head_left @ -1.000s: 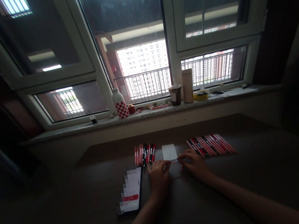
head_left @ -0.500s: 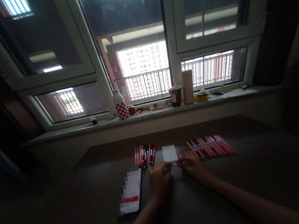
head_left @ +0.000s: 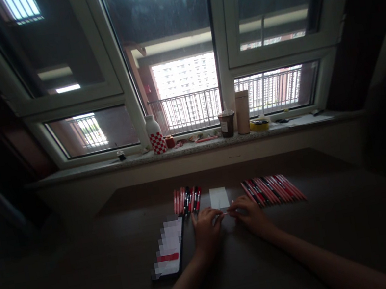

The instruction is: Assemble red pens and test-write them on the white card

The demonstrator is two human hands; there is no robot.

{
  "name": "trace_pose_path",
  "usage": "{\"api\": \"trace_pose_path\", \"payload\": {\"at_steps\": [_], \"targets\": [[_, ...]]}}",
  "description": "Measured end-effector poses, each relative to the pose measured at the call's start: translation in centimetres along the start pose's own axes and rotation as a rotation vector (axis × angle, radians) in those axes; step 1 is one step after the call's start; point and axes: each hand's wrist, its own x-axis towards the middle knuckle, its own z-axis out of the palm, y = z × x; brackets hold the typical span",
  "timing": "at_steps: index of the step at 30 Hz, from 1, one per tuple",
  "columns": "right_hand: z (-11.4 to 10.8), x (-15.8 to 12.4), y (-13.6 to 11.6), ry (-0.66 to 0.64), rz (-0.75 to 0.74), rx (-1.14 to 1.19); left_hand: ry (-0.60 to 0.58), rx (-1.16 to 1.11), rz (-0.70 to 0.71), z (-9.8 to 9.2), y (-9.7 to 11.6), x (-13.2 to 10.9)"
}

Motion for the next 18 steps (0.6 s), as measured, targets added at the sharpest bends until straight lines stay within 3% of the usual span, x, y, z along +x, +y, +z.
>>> {"api": "trace_pose_path", "payload": {"at_steps": [18], "targets": [[-0.05,0.05,-0.28,-0.006,-0.004,-0.089,0.010,-0.005,0.009,-0.11,0.04,0.02]]}}
